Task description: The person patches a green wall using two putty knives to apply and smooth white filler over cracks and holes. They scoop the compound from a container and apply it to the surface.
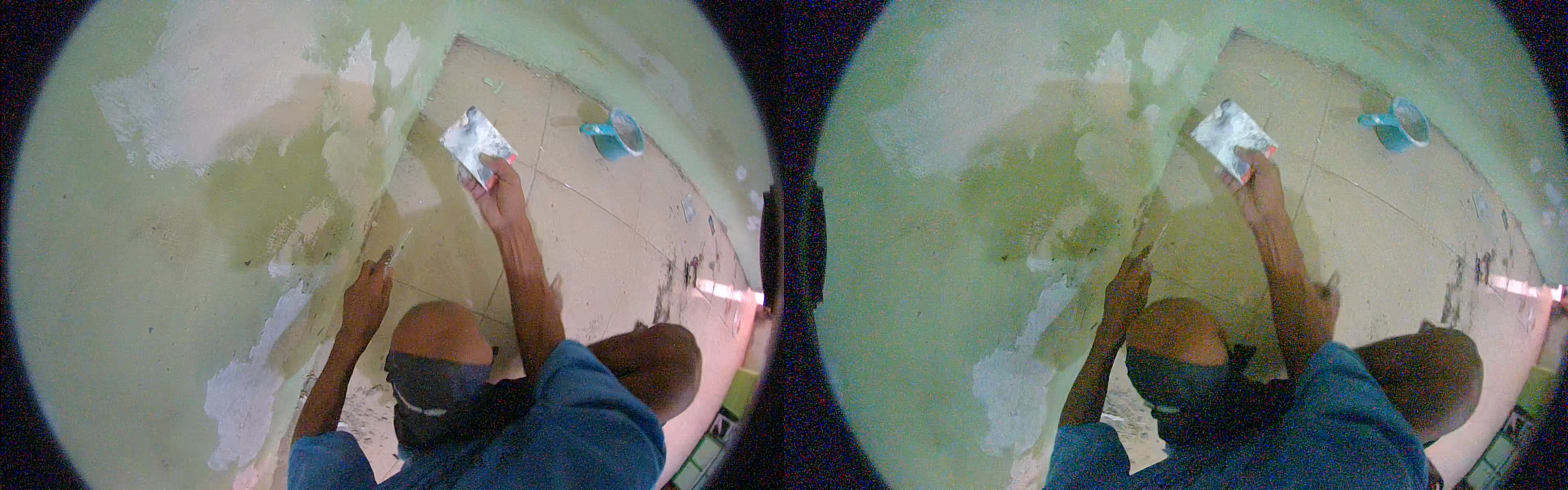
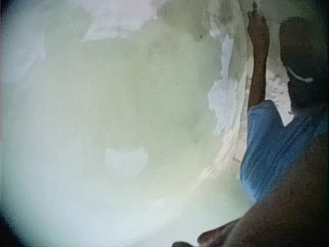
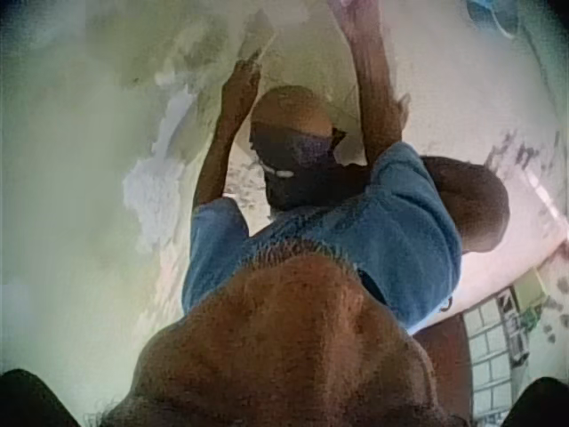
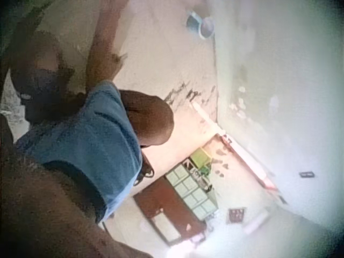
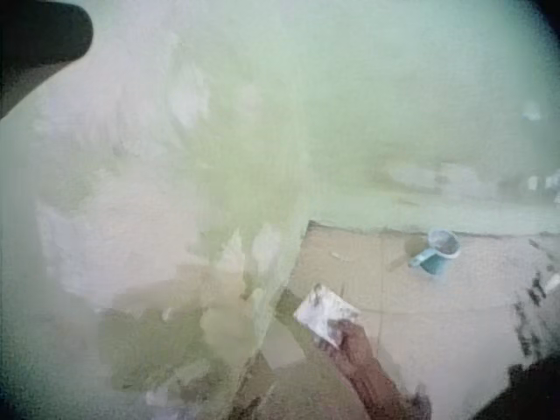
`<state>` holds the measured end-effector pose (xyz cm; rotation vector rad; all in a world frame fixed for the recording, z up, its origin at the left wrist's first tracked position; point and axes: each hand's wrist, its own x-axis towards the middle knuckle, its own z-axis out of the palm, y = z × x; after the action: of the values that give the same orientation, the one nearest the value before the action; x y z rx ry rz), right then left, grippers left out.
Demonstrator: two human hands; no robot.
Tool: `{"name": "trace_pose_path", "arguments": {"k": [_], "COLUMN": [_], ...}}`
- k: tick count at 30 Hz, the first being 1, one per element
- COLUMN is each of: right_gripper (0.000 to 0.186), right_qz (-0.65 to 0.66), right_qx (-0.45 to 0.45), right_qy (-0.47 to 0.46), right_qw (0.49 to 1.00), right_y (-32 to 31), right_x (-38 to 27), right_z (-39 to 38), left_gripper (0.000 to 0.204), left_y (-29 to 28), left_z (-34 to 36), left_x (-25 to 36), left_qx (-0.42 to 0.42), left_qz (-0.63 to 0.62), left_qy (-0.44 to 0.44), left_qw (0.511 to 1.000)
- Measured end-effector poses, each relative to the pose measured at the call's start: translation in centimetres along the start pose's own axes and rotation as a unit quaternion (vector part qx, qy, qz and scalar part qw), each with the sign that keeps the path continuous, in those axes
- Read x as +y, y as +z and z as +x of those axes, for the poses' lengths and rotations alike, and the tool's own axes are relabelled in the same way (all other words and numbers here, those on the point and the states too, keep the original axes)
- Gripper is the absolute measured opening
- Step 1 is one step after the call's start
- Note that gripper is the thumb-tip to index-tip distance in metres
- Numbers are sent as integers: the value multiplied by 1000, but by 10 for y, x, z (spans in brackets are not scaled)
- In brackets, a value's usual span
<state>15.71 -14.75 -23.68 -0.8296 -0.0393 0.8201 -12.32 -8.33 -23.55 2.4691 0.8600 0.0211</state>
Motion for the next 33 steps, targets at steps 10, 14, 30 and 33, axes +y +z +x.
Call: {"name": "trace_pose_path", "arguments": {"k": [10,14,30,33], "right_gripper": [20,13,21,35], "right_qz": [-96,-296,-275,-261], "right_qx": [45,20,75,70], "right_qy": [34,-108,-93,-80], "right_qw": [994,949,954,960], "right_y": [-46,-101,-35,-20], "right_x": [62,105,162,170], "right_z": [109,161,138,133], "left_gripper": [26,19,23,24], "left_y": [-80,-115,-138,-114], "left_z": [-23,-27,21,27], "left_x": [24,33,178,177], "left_qx": [122,144,106,152], "left_qz": [-32,12,-10,-56], "left_qy": [-88,-62,-212,-215], "left_qw": [988,988,971,963]}}
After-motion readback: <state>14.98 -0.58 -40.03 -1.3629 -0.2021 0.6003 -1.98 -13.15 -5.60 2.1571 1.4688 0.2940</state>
